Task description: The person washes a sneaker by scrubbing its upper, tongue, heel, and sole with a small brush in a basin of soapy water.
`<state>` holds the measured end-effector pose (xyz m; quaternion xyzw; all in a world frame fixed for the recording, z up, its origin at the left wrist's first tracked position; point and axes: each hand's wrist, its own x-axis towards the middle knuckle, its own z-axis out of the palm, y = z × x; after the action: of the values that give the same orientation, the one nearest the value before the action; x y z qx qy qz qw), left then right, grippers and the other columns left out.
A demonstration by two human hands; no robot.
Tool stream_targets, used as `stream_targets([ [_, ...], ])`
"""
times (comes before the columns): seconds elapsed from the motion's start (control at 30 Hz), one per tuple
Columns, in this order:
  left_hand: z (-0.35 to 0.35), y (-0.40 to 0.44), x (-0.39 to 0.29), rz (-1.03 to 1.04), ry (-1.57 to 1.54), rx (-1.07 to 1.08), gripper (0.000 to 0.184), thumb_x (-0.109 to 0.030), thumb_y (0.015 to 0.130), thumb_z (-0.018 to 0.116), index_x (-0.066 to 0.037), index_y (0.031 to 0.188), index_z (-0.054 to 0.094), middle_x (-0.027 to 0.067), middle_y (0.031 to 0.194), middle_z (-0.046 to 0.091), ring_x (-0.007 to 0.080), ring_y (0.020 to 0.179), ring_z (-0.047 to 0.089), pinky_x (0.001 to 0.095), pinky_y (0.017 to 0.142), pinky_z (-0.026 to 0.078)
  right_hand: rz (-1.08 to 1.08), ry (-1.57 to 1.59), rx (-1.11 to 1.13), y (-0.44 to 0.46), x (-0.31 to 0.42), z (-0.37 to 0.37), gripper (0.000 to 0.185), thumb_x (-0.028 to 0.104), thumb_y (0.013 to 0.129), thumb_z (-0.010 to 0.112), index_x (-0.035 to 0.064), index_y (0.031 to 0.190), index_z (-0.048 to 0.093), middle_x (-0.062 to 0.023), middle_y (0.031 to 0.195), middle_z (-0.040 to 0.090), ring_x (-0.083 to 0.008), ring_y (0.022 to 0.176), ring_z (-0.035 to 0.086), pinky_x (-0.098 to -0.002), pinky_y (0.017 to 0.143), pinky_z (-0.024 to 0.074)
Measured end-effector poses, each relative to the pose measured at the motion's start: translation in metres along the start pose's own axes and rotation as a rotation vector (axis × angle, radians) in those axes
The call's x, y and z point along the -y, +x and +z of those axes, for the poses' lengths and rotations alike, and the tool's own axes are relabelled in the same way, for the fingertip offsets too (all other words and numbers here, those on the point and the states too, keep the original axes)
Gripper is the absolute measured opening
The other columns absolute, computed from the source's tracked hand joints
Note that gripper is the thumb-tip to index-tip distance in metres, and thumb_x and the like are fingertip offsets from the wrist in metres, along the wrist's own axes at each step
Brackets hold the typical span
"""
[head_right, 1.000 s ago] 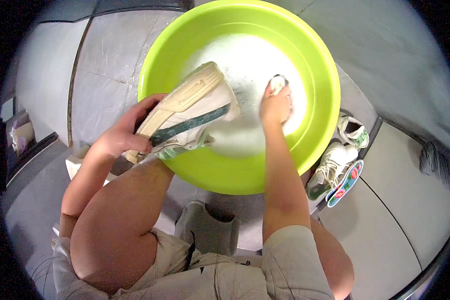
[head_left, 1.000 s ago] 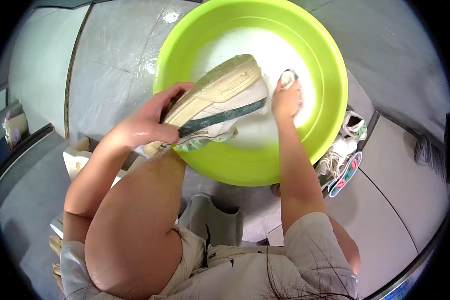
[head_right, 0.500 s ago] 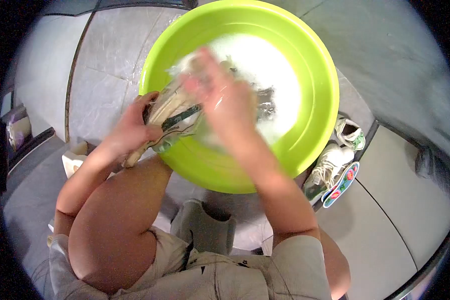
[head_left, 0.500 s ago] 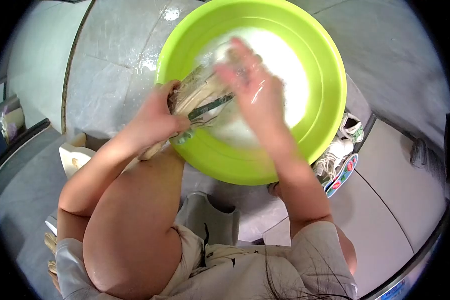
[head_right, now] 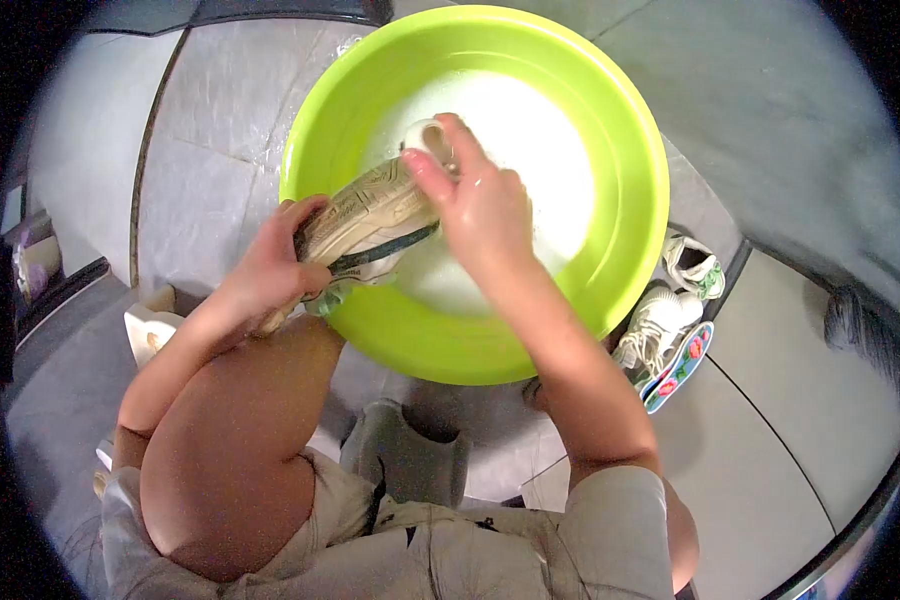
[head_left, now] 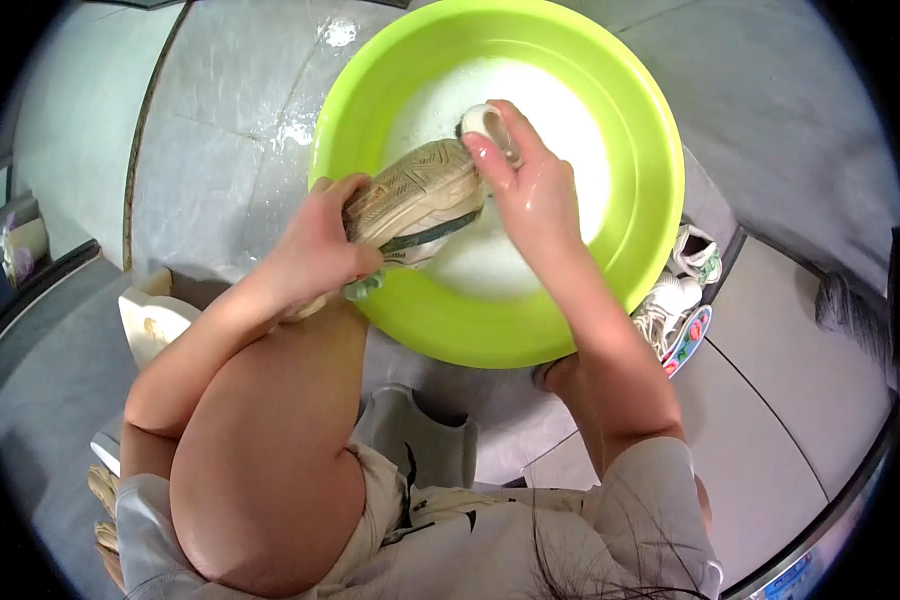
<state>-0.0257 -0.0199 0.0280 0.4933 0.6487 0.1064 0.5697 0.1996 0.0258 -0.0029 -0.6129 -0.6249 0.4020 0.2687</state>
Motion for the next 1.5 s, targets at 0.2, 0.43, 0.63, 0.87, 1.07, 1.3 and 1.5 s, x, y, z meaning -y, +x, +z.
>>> stream_targets([
  [0.2,0.000,0.002,0.003,0.017,-0.045,-0.004,0.080,-0.008,0.062,0.067,0.010,0.136,0.042,0.0233,0.124,0.049,0.0343,0.117,0.052,0.0346,0.099,0.043,-0.049,0.004,0.057,-0.009,0.014,0.001,0.051,0.049,0.091,0.060,0.0130,0.127,0.054,-0.0184,0.080,0.070,-0.0345,0.070,0.070,-0.0429,0.061,0.0561],
  [0.43,-0.003,-0.001,0.001,-0.081,-0.167,0.069,0.084,-0.006,0.062,0.064,0.008,0.140,0.038,0.0190,0.124,0.050,0.0290,0.117,0.051,0.0313,0.097,0.043,-0.010,-0.039,0.058,-0.016,0.019,0.002,0.053,0.051,0.091,0.059,0.0134,0.129,0.055,-0.0148,0.088,0.071,-0.0369,0.075,0.069,-0.0442,0.069,0.0549],
  [0.63,-0.022,0.002,-0.019,0.009,-0.501,0.359,0.083,-0.002,0.057,0.059,0.006,0.138,0.040,0.0111,0.120,0.055,0.0207,0.116,0.050,0.0273,0.094,0.043,0.235,-0.192,-0.235,0.022,-0.122,-0.029,0.058,0.046,0.093,0.057,-0.0018,0.125,0.055,-0.0237,0.106,0.067,-0.0371,0.101,0.065,-0.0408,0.086,0.0508],
  [0.87,-0.037,0.003,0.002,0.005,-0.606,0.512,0.097,-0.004,0.048,0.062,0.005,0.141,0.036,0.0103,0.132,0.051,0.0169,0.123,0.046,0.0271,0.107,0.032,0.441,-0.339,-0.099,-0.011,-0.240,0.051,0.043,0.036,0.095,0.057,0.0002,0.119,0.057,-0.0157,0.121,0.062,-0.0254,0.095,0.063,-0.0355,0.082,0.0502],
  [1.07,-0.041,0.008,0.002,-0.004,-0.604,0.544,0.099,-0.004,0.051,0.066,0.004,0.144,0.033,0.0116,0.137,0.048,0.0179,0.128,0.042,0.0301,0.111,0.028,0.205,0.936,-0.105,0.004,-0.081,0.032,0.051,0.049,0.096,0.054,0.0030,0.117,0.055,-0.0062,0.109,0.058,-0.0139,0.091,0.056,-0.0303,0.076,0.0481],
  [1.3,-0.022,0.021,-0.031,0.044,-0.368,0.509,0.089,-0.020,0.067,0.082,0.001,0.143,0.038,0.0134,0.133,0.054,0.0233,0.121,0.052,0.0341,0.105,0.038,-0.496,-0.080,0.262,0.007,0.057,-0.046,0.061,0.056,0.079,0.068,0.0074,0.116,0.066,-0.0091,0.100,0.066,-0.0175,0.090,0.064,-0.0300,0.079,0.0497],
  [1.5,-0.011,0.019,-0.026,0.106,-0.422,0.368,0.077,-0.015,0.068,0.083,0.002,0.135,0.050,0.0122,0.126,0.059,0.0196,0.113,0.057,0.0332,0.102,0.041,-0.330,-0.164,0.184,0.024,0.028,-0.065,0.046,0.051,0.076,0.073,0.0177,0.107,0.069,-0.0065,0.094,0.068,-0.0265,0.079,0.068,-0.0363,0.067,0.0540],
])
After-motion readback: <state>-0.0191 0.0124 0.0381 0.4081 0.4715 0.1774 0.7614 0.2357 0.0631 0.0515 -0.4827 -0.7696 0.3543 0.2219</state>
